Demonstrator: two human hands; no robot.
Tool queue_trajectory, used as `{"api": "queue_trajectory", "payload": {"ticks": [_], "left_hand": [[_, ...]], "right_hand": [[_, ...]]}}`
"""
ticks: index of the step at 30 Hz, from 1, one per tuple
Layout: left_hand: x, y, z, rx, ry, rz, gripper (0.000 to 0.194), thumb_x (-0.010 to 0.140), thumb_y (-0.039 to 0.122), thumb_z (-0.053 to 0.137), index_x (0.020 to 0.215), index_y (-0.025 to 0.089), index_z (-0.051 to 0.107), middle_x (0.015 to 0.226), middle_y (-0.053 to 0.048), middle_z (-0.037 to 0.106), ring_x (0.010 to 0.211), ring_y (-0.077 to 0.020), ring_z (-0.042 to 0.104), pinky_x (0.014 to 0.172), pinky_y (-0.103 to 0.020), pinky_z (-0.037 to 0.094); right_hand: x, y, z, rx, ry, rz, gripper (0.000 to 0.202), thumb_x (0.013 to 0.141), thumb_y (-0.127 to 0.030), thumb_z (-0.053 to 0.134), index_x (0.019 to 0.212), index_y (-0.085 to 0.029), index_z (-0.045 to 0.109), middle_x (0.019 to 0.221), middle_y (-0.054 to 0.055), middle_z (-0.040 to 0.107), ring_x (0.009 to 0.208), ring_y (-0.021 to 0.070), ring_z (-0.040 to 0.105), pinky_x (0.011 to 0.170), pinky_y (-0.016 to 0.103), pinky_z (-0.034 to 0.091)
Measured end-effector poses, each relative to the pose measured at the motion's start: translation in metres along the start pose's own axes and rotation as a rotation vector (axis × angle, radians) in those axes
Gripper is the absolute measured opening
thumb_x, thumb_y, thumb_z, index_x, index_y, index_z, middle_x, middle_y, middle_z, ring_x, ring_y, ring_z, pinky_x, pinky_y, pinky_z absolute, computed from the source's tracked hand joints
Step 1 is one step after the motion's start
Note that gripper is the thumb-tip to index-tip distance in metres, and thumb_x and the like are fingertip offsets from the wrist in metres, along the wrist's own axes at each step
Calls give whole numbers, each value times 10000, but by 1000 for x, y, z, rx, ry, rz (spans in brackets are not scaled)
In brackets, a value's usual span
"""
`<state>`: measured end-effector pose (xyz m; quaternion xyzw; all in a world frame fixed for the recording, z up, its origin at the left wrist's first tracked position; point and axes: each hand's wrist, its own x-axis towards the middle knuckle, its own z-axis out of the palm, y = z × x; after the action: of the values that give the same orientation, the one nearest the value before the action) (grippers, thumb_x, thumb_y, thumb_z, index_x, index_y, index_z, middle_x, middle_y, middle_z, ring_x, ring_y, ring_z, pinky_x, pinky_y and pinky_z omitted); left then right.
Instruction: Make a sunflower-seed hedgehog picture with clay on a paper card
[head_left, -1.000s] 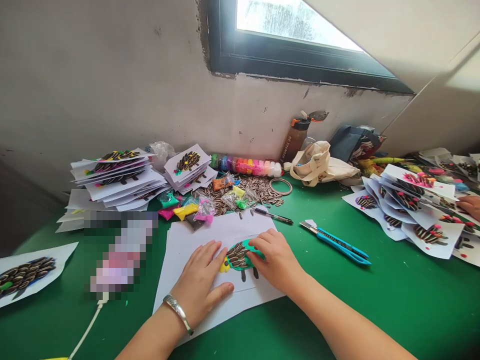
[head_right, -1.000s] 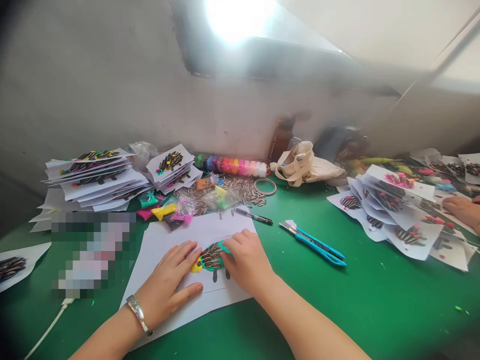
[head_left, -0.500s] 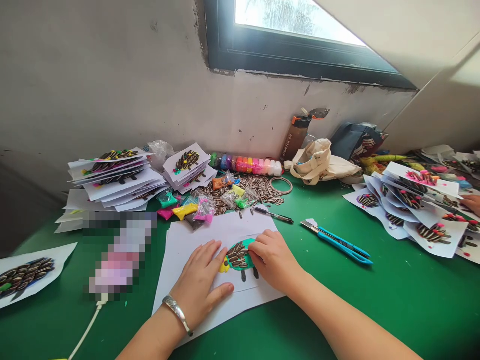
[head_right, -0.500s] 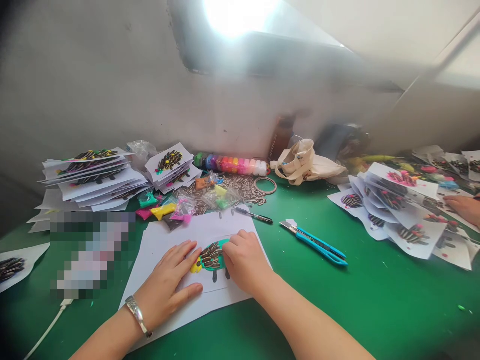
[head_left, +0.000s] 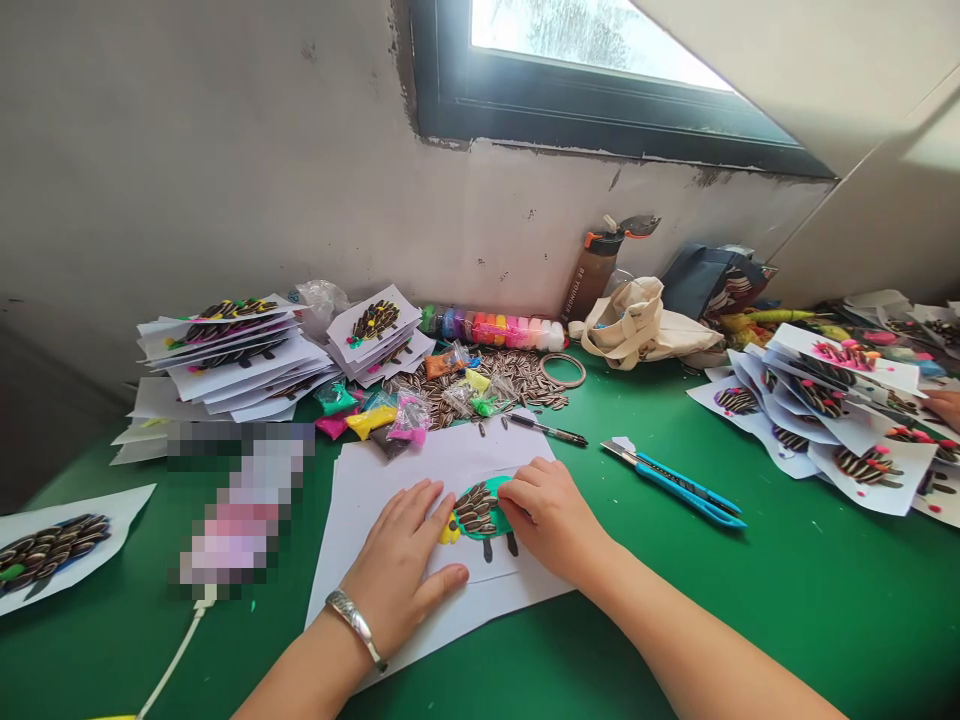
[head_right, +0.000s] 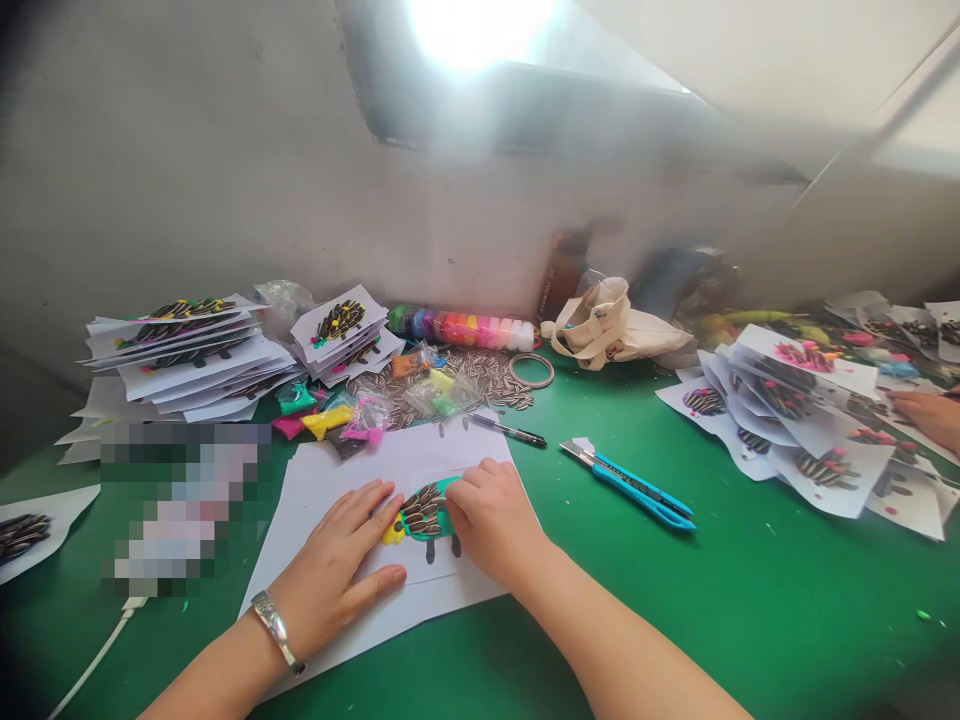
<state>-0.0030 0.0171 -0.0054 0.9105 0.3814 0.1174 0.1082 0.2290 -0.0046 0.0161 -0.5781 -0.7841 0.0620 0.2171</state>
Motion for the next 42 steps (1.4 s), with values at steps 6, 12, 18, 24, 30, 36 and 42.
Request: {"api": "queue_trajectory", "payload": {"ticks": [6, 12, 18, 24, 30, 36, 42], "left_hand": [[2, 2, -3, 36, -27, 2, 603, 842, 451, 539, 1379, 214, 401, 1438, -109, 400, 1310, -317, 356, 1070, -529, 315], [3, 3, -5, 47, -42, 2, 596, 848, 454, 528, 1374, 200, 410, 1438, -119, 396, 1311, -324, 353, 1064, -539, 321], [1, 1, -2, 46, -8, 16, 617, 848, 458, 528, 1394, 216, 374, 1436, -108, 403, 1309, -312, 360, 1069, -523, 320], [2, 2, -4, 33, -16, 11, 584, 864, 477, 501, 1373, 204, 415, 1436, -111, 404, 1310, -312, 361, 1073, -514, 322], [2, 3, -6, 12, -2, 7, 547, 897, 495, 431, 1349, 188, 454, 1410, -125, 438, 1295, -312, 383, 1054, -521, 350], [-1, 0, 1, 5, 43, 14, 527, 908, 491, 416, 1358, 219, 440, 1416, -103, 434, 1300, -302, 377, 1066, -514, 336], [-2, 1, 2, -11, 49, 7, 555, 875, 486, 484, 1360, 220, 434, 1423, -107, 422, 1300, -315, 369, 1065, -520, 332]], "right_hand": [[1, 0, 5, -4, -16, -1, 176, 869, -161, 528, 716, -192, 607, 680, 13, 583, 731, 152, 449, 674, 284, 269], [2, 1, 5, 27, -2, 14, 137, 860, -159, 542, 754, -196, 621, 695, 12, 590, 737, 152, 462, 685, 281, 281], [-1, 1, 5, 57, -12, -4, 140, 861, -165, 540, 764, -202, 635, 708, 15, 597, 745, 156, 478, 696, 281, 297], [16, 14, -3, 18, 20, 58, 150, 869, -161, 528, 828, -202, 667, 749, 25, 627, 763, 159, 514, 701, 272, 323], [70, 16, -3, -227, -43, 103, 173, 883, -238, 517, 870, -232, 689, 837, 37, 655, 815, 169, 554, 673, 265, 329], [89, 14, 19, -330, -52, 120, 195, 870, -220, 508, 766, -162, 662, 800, 98, 634, 814, 207, 549, 655, 294, 318], [88, 18, 25, -344, -73, 45, 142, 850, -118, 482, 842, -161, 616, 860, 99, 608, 823, 209, 520, 680, 304, 332]]}}
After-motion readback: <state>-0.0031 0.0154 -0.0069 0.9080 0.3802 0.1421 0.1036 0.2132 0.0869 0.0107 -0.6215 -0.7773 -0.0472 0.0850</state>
